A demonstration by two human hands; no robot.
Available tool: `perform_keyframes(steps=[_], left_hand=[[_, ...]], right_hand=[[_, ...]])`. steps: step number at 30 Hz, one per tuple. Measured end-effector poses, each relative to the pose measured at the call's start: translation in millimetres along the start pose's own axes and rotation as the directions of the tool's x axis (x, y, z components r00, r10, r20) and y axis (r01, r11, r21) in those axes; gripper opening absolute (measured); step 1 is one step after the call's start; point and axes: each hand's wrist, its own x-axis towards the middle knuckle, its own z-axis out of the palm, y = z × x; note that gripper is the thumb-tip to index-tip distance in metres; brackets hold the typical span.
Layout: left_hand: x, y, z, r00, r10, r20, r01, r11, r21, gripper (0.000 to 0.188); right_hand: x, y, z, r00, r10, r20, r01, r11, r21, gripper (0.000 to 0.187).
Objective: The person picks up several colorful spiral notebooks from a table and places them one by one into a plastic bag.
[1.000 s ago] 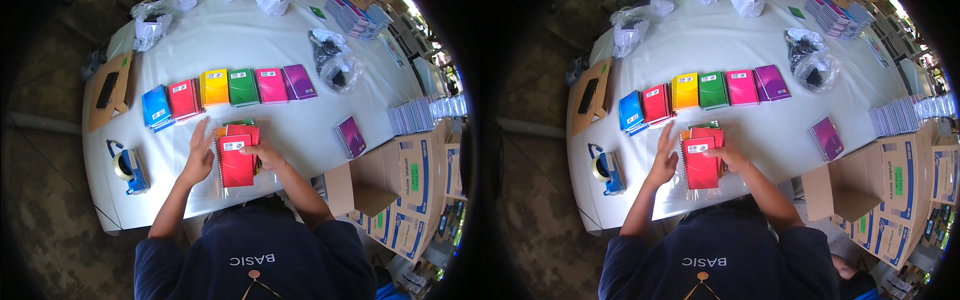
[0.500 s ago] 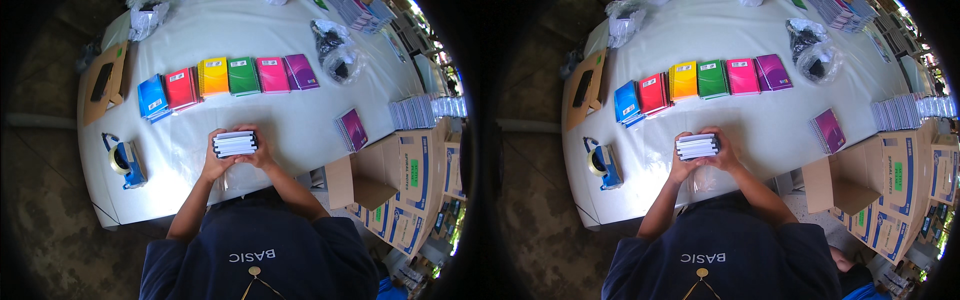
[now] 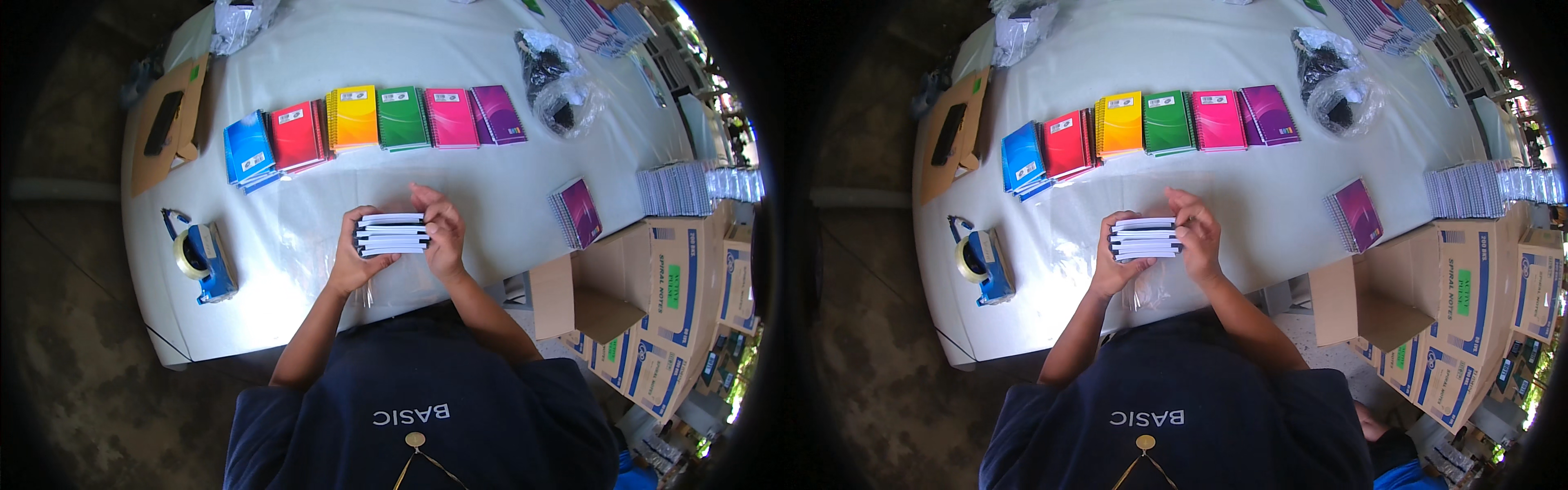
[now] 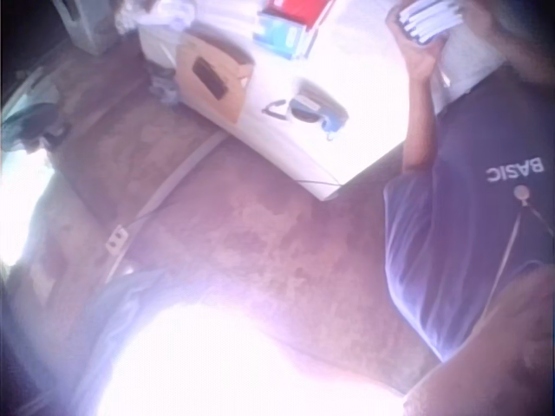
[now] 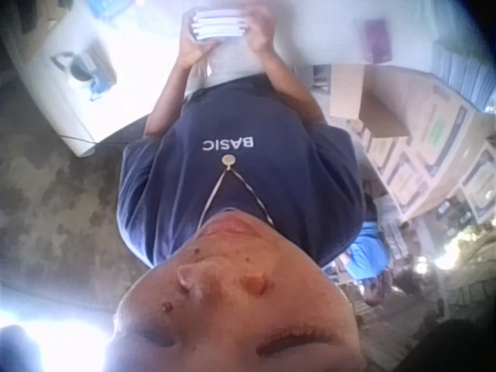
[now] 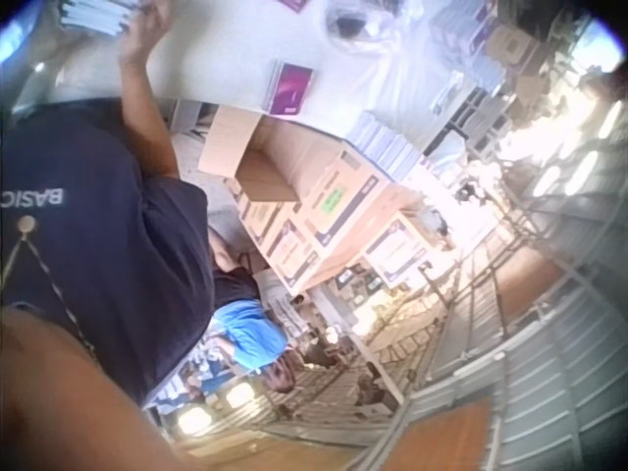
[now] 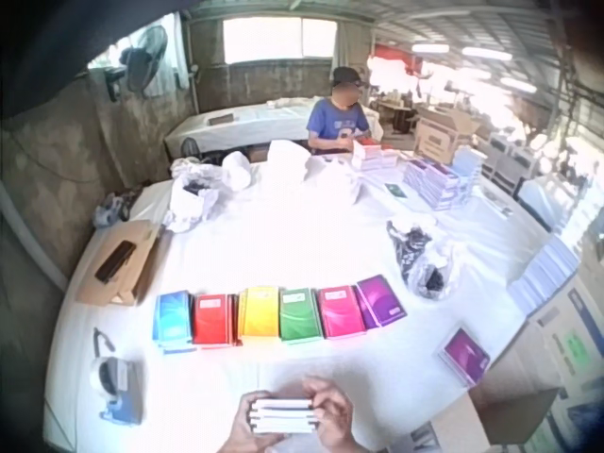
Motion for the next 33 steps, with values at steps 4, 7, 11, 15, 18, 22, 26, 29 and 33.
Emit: perform_keyframes(steps=[4,7,11,15,18,22,26,29,33], left_hand=[[-2,1,4,0.999,-0.003,-0.035,0.002,0.999,-0.050,0.076],[1,7,5,0.998,-0.050,-0.044,0.046,0.995,-0.086,0.074],[2,2,2,0.998,-0.033,-0.051,0.028,0.995,-0.096,0.075],[2,0,2,0.999,-0.015,-0.032,0.013,0.997,-0.078,0.077],[3,-1,2,1.000,-0.021,-0.020,0.019,0.996,-0.083,0.076],[5,-1,2,0.998,-0.055,-0.022,0.052,0.991,-0.123,0.071],[3,-1,4,1.000,-0.014,-0.023,0.011,0.994,-0.111,0.065],[2,0,6,1.000,-0.015,-0.020,0.013,0.997,-0.081,0.063],[4,4,9,0.998,-0.052,-0.030,0.051,0.998,-0.041,0.067]], right_hand=[[5,-13,12,0.988,0.047,-0.150,-0.006,0.966,0.260,0.043],[3,-11,9,0.985,-0.146,-0.092,0.108,0.938,-0.329,0.032],[-8,-13,-6,0.989,0.103,-0.106,-0.124,0.967,-0.222,0.016],[2,-20,-33,0.909,0.372,0.186,-0.272,0.871,-0.410,0.024],[14,-29,-45,0.823,0.495,0.279,-0.433,0.864,-0.256,0.025],[9,-17,-69,0.838,0.484,0.253,-0.332,0.819,-0.467,0.029],[3,-10,-61,0.933,0.346,0.099,-0.249,0.819,-0.516,0.028],[-5,-2,-62,0.961,0.277,-0.017,-0.252,0.844,-0.473,0.026],[-8,4,-66,0.993,0.116,-0.026,-0.105,0.759,-0.643,0.029]])
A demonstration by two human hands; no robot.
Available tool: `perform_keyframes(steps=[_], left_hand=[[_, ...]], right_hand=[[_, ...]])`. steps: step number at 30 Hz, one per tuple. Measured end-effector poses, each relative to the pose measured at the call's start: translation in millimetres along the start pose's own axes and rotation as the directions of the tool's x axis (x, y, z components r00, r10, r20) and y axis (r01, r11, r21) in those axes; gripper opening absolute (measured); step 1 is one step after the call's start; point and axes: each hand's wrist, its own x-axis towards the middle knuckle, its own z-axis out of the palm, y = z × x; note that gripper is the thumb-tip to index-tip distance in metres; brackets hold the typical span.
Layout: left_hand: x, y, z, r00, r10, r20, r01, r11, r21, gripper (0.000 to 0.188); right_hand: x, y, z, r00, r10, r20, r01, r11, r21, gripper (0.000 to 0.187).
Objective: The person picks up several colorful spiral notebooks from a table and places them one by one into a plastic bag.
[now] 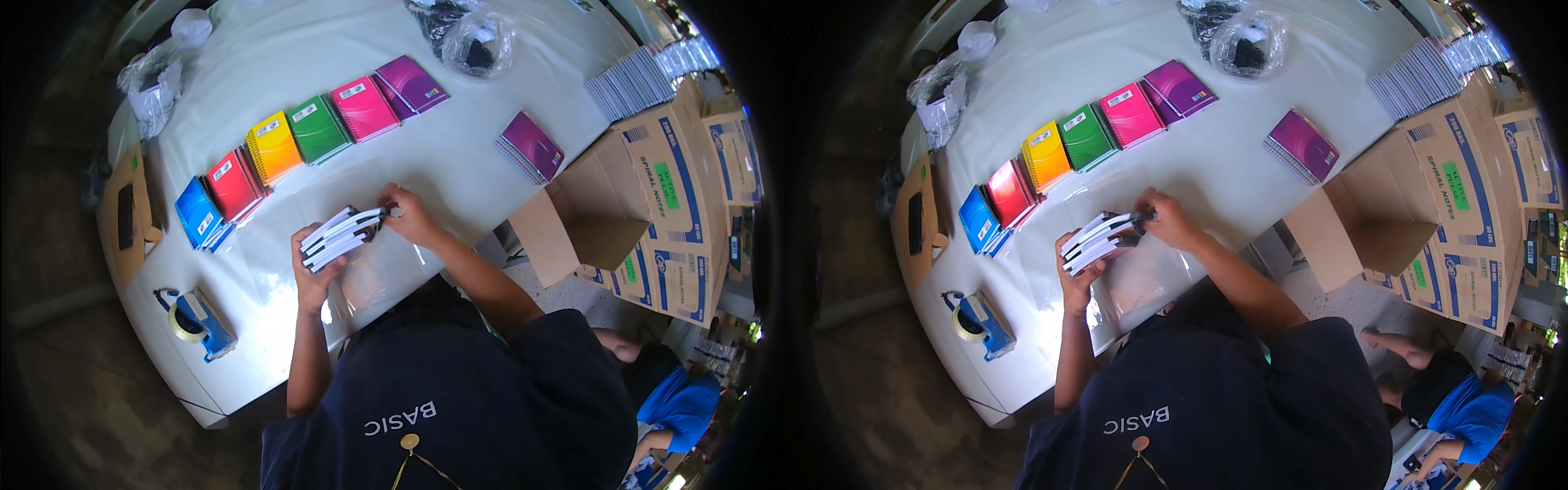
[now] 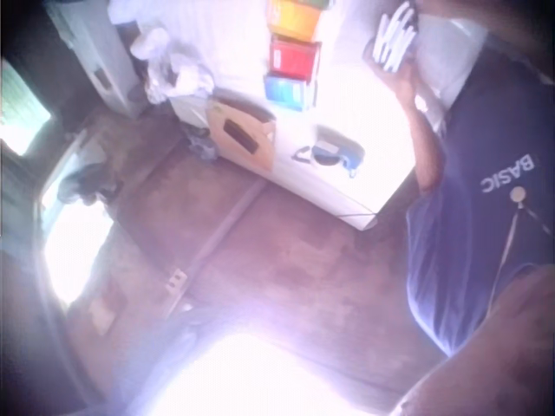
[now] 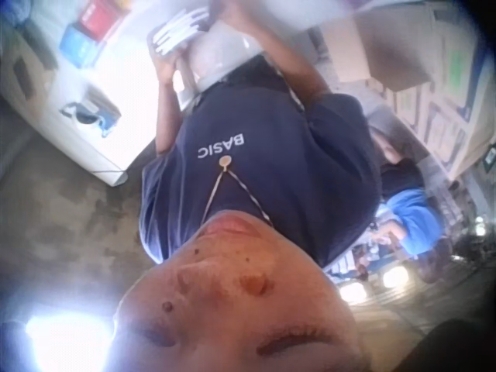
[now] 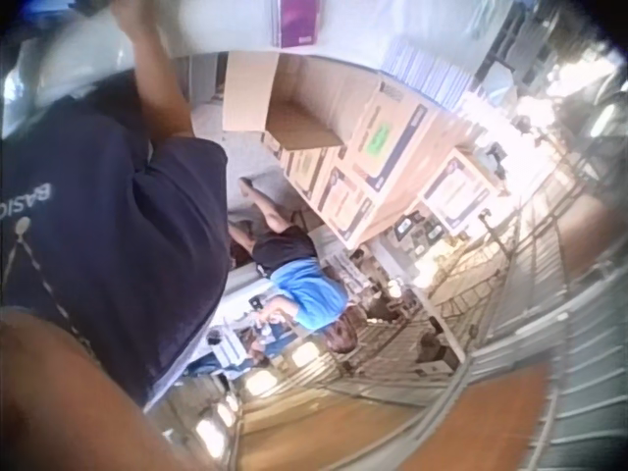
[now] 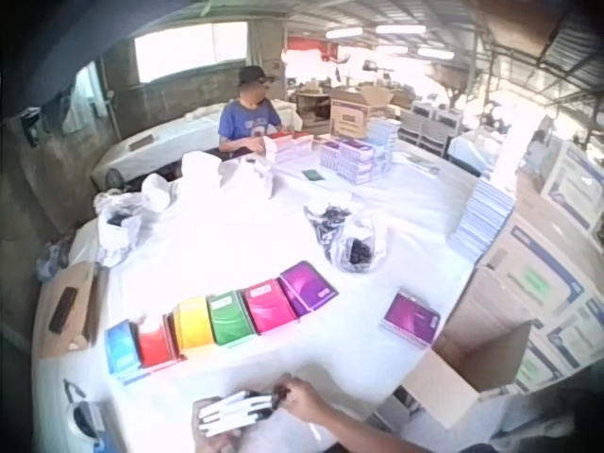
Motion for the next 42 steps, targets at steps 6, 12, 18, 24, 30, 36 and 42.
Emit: perform_keyframes(steps=[6,12,18,24,30,36,42], left_hand=[[1,1,-5,1.000,-0.012,0.010,0.012,1.000,0.004,0.068],[0,0,-6,0.999,-0.013,0.045,0.015,0.999,-0.033,0.067],[0,3,-6,0.998,-0.019,0.067,0.020,1.000,-0.016,0.064],[1,2,-7,0.997,-0.025,0.077,0.024,1.000,0.004,0.062],[1,2,-9,0.997,-0.019,0.073,0.019,1.000,0.005,0.060],[4,0,-10,0.996,-0.066,0.062,0.069,0.996,-0.061,0.059],[6,0,-12,0.992,-0.118,0.038,0.120,0.991,-0.056,0.057]], right_hand=[[4,-45,-5,0.952,-0.285,0.115,0.294,0.953,-0.071,0.039],[10,-88,-22,0.912,-0.308,0.272,0.353,0.926,-0.135,0.039],[8,-91,-31,0.939,-0.204,0.276,0.271,0.934,-0.232,0.031],[11,-79,-16,0.927,-0.373,0.036,0.360,0.860,-0.362,0.023],[10,-89,-21,0.998,-0.055,0.039,0.056,0.998,-0.025,0.017],[-1,-80,-15,0.995,-0.092,0.023,0.092,0.995,0.029,0.024],[0,-87,3,0.998,0.037,-0.057,-0.037,0.999,-0.003,0.021]])
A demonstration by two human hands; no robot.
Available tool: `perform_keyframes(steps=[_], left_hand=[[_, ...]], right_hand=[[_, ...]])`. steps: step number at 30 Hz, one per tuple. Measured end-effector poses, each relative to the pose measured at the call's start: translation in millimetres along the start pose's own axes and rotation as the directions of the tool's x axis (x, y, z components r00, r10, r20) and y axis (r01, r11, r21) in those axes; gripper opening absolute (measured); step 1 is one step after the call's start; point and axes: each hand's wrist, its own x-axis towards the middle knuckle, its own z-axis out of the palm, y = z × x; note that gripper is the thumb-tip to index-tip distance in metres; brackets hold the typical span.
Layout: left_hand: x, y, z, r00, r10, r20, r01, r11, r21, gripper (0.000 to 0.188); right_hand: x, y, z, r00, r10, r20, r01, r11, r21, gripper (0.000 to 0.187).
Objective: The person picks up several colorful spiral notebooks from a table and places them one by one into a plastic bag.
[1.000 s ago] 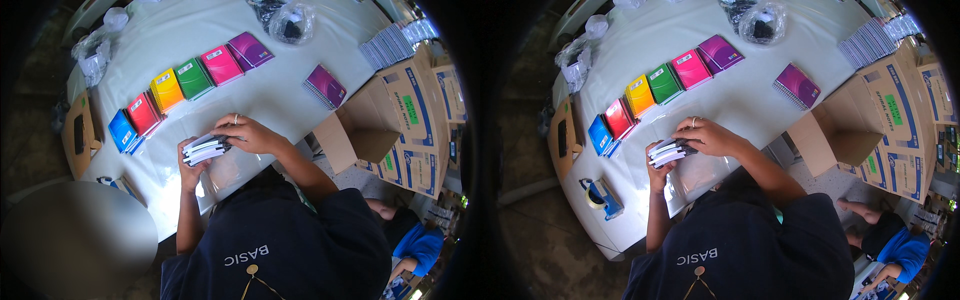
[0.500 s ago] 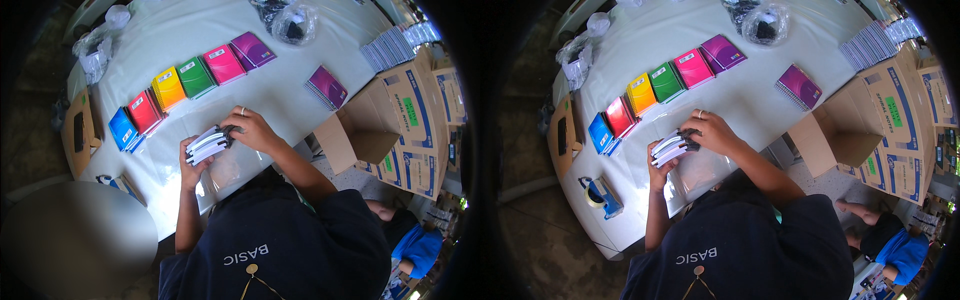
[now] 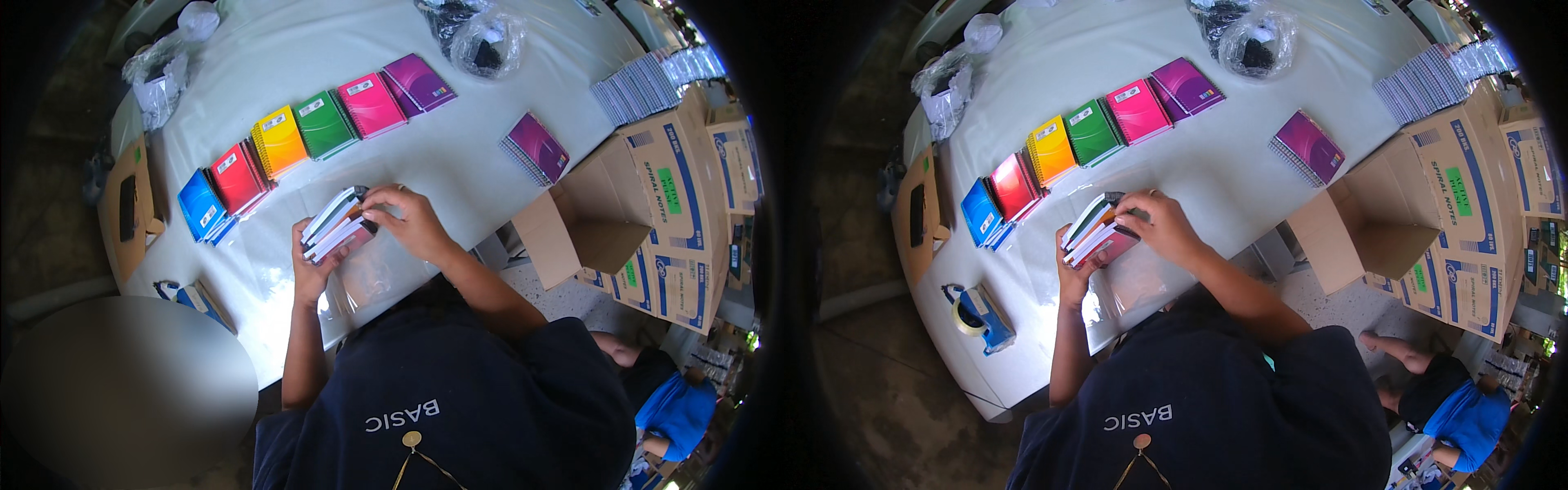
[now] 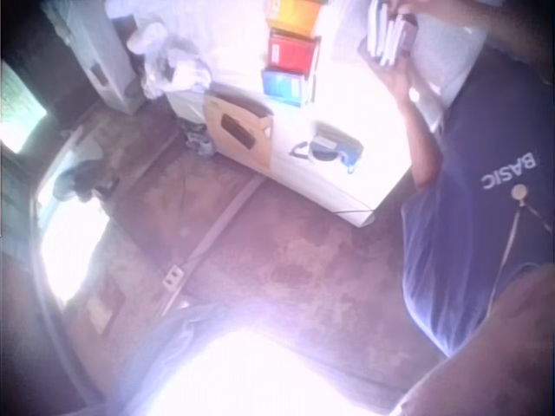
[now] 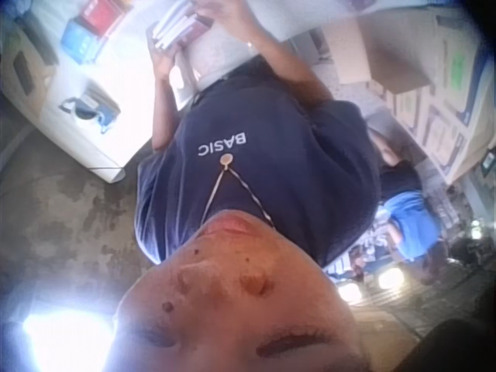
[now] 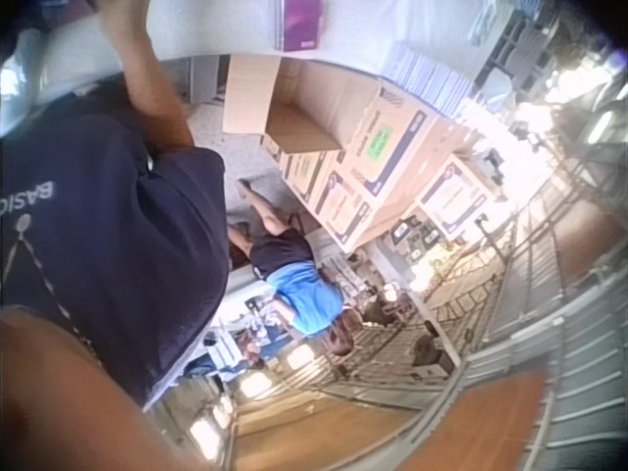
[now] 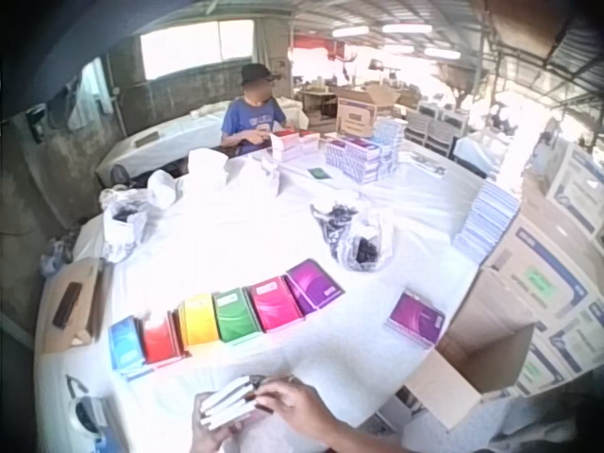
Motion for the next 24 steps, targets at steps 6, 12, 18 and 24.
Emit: perform_keyframes(steps=[6,12,18,24], left_hand=[[1,-2,0,0.999,0.046,-0.007,-0.045,0.997,0.056,0.058],[1,9,6,0.999,0.031,0.017,-0.032,0.998,0.062,0.061],[1,7,1,0.998,0.027,0.055,-0.032,0.995,0.095,0.060],[-4,5,-2,0.996,0.011,0.085,-0.017,0.997,0.070,0.060]], right_hand=[[2,-2,9,0.985,0.167,0.045,-0.172,0.972,0.159,0.019],[8,1,9,0.980,0.135,0.148,-0.156,0.978,0.141,0.023],[11,4,18,0.986,0.090,0.143,-0.100,0.993,0.063,0.024],[8,3,14,0.964,0.201,0.172,-0.243,0.928,0.283,0.023]])
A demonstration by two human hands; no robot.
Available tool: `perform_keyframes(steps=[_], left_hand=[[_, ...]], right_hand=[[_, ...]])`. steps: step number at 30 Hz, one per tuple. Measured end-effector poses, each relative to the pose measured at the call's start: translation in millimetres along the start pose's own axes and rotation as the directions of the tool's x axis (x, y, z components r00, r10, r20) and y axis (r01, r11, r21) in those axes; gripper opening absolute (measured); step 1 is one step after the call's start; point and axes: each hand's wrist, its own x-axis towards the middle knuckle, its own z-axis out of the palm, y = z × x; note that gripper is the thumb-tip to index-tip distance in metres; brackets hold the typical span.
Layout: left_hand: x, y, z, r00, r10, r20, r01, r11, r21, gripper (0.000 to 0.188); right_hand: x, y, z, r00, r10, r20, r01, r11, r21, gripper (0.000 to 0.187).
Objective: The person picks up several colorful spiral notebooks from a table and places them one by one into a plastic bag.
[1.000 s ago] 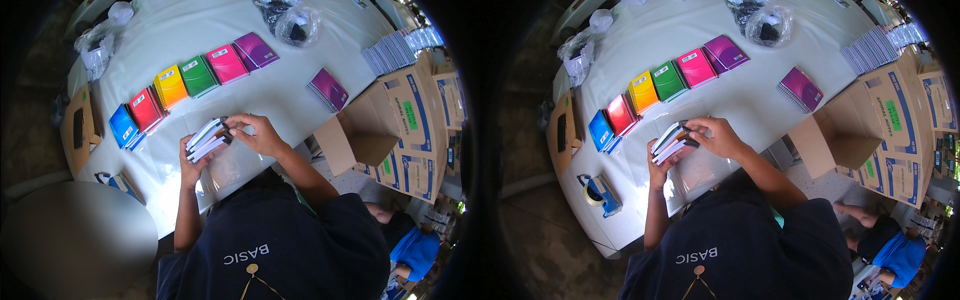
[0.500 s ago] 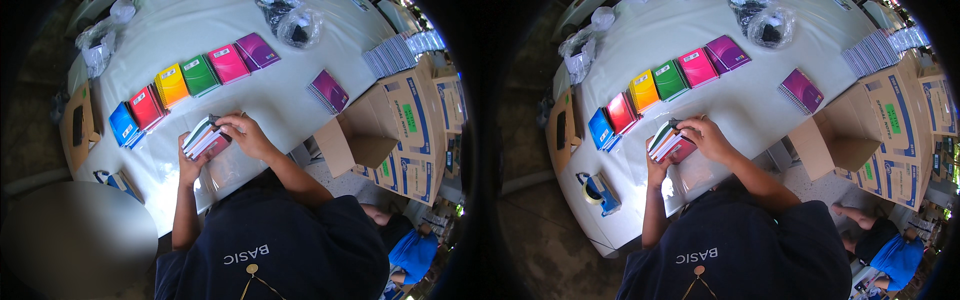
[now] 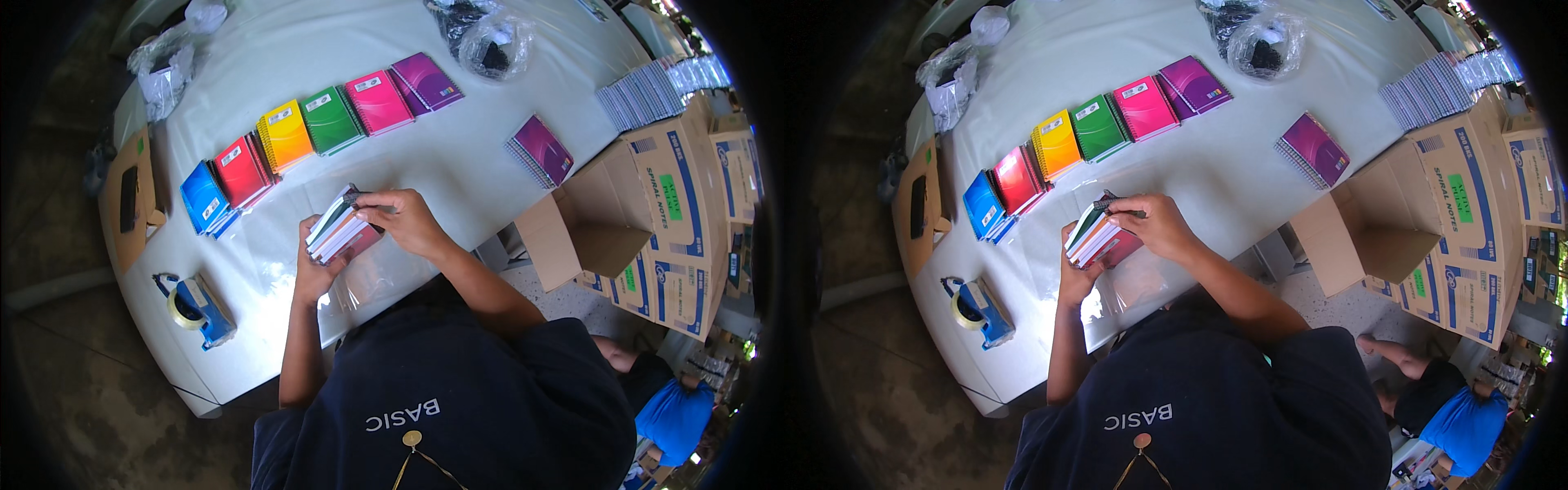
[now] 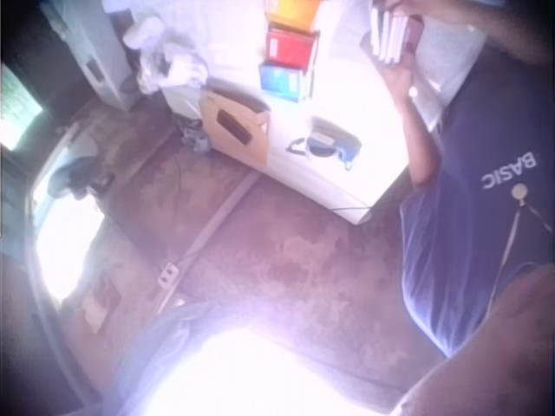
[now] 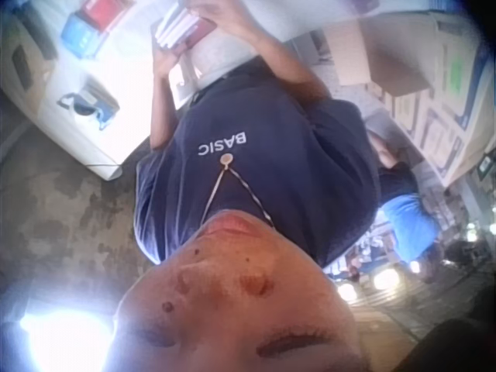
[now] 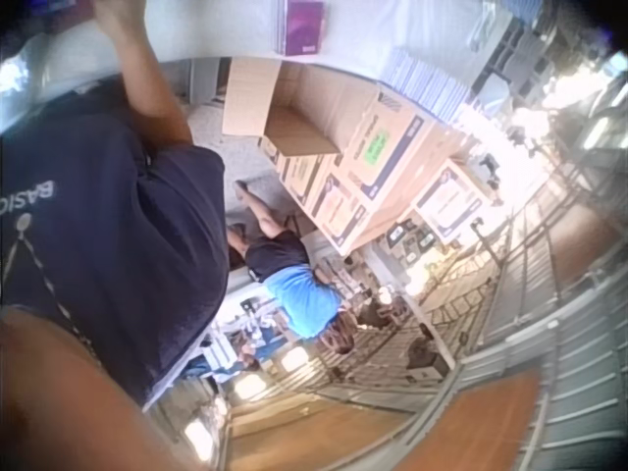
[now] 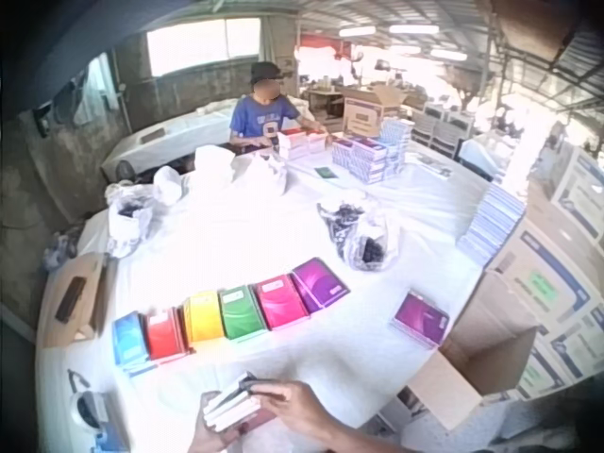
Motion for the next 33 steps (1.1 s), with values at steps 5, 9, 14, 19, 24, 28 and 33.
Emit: perform_keyframes(steps=[5,9,14,19,24,28,33], left_hand=[[-1,2,1,0.999,-0.034,-0.008,0.035,0.999,0.035,0.061],[-1,-1,0,0.999,-0.028,-0.016,0.028,0.999,0.031,0.060],[-1,-4,1,0.999,-0.037,-0.027,0.039,0.998,0.058,0.060],[-2,-1,4,0.998,-0.042,-0.040,0.043,0.999,0.029,0.062],[-3,-4,3,0.999,-0.036,-0.037,0.037,0.999,0.027,0.062],[-3,-2,5,0.999,-0.036,-0.034,0.036,0.999,0.014,0.061],[-4,-2,7,0.999,-0.032,-0.041,0.033,0.999,0.019,0.060]], right_hand=[[-4,2,0,0.984,-0.158,-0.084,0.140,0.972,-0.187,0.020],[-10,-9,4,0.953,-0.280,-0.115,0.228,0.913,-0.337,0.014],[-10,2,2,0.990,-0.076,-0.118,0.083,0.995,0.052,0.015],[-13,-1,-10,0.997,-0.066,0.028,0.062,0.993,0.105,0.022],[-14,3,-16,0.995,-0.058,0.077,0.047,0.990,0.134,0.022],[-16,6,-12,0.994,-0.110,0.001,0.109,0.988,0.107,0.021],[-22,11,3,0.975,-0.155,-0.161,0.163,0.986,0.040,0.020]])
